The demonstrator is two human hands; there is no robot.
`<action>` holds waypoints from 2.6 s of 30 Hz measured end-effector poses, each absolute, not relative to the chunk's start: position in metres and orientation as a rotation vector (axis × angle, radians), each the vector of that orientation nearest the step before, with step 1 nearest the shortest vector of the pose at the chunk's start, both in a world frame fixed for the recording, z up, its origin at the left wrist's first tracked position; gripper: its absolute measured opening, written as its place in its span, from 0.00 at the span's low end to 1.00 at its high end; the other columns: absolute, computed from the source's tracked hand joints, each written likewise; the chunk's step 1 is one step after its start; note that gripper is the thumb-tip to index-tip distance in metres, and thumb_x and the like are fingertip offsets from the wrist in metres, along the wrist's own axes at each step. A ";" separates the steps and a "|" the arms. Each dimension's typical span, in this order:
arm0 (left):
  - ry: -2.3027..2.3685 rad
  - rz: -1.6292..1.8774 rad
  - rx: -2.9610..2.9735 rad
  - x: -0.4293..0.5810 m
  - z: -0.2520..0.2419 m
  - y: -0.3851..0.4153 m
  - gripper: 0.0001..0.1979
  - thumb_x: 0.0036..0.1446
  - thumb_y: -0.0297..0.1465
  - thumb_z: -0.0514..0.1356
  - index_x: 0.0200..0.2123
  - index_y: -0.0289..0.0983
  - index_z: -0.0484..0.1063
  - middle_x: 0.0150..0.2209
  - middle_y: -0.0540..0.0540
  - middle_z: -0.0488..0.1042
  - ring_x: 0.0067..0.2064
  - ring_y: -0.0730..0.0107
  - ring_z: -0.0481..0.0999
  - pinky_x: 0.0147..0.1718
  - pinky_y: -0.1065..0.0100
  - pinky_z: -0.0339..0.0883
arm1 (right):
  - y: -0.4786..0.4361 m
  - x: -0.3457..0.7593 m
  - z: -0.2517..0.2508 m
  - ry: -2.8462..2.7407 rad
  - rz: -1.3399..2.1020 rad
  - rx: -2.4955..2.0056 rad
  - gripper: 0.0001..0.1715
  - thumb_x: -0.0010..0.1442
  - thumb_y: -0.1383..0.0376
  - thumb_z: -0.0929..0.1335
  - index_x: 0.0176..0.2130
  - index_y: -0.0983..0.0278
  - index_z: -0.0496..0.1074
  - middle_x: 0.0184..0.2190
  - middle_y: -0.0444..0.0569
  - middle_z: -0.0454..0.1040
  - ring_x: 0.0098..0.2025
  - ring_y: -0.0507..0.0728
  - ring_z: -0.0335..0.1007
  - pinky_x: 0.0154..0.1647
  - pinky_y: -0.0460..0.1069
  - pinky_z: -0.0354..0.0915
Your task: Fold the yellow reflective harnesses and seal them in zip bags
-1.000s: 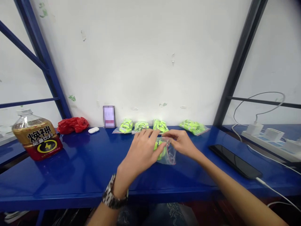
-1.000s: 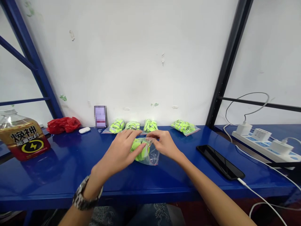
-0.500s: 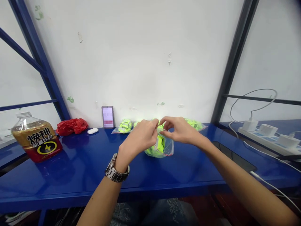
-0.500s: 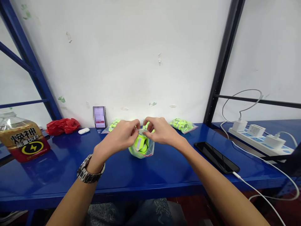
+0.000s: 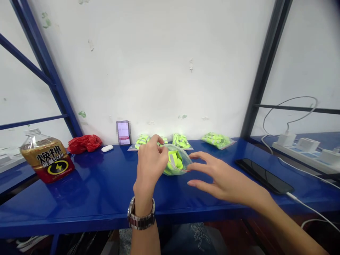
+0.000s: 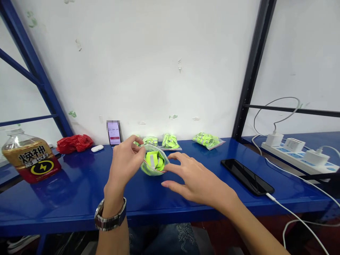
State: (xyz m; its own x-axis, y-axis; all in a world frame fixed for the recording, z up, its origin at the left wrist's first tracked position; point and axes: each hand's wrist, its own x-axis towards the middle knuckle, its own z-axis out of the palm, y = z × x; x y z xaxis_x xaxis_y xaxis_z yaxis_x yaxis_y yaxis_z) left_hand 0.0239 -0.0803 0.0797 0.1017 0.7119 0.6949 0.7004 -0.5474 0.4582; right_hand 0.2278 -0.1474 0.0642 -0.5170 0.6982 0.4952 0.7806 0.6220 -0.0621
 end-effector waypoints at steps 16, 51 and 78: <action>1.103 1.524 2.111 0.022 0.051 -0.137 0.02 0.58 0.27 0.53 0.33 0.39 0.60 0.25 0.54 0.65 0.24 0.78 0.68 0.23 0.76 0.63 | -0.191 0.194 0.007 -1.792 -0.083 -1.118 0.11 0.64 0.70 0.60 0.40 0.60 0.69 0.36 0.49 0.71 0.36 0.55 0.70 0.36 0.47 0.65; 0.890 0.962 2.845 -0.007 0.103 -0.026 0.06 0.60 0.25 0.48 0.33 0.37 0.62 0.26 0.51 0.66 0.28 0.73 0.65 0.29 0.71 0.57 | -0.081 0.252 0.081 -1.971 0.048 -1.064 0.08 0.59 0.62 0.66 0.31 0.63 0.72 0.27 0.46 0.76 0.30 0.54 0.71 0.32 0.48 0.65; 0.850 1.120 2.534 0.003 0.073 0.008 0.16 0.60 0.33 0.54 0.51 0.36 0.65 0.49 0.40 0.72 0.46 0.64 0.73 0.41 0.64 0.68 | -0.051 0.260 0.055 -1.820 0.035 -0.877 0.10 0.58 0.68 0.66 0.39 0.62 0.76 0.31 0.47 0.79 0.34 0.57 0.78 0.36 0.49 0.71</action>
State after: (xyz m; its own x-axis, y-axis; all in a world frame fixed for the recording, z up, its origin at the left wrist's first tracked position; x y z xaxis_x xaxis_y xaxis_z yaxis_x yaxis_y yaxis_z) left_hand 0.0033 0.0077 0.0727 0.5364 0.5985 0.5950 0.4122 -0.8010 0.4341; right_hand 0.2604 -0.0511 0.0548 -0.1649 0.5763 0.8005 0.5455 0.7295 -0.4128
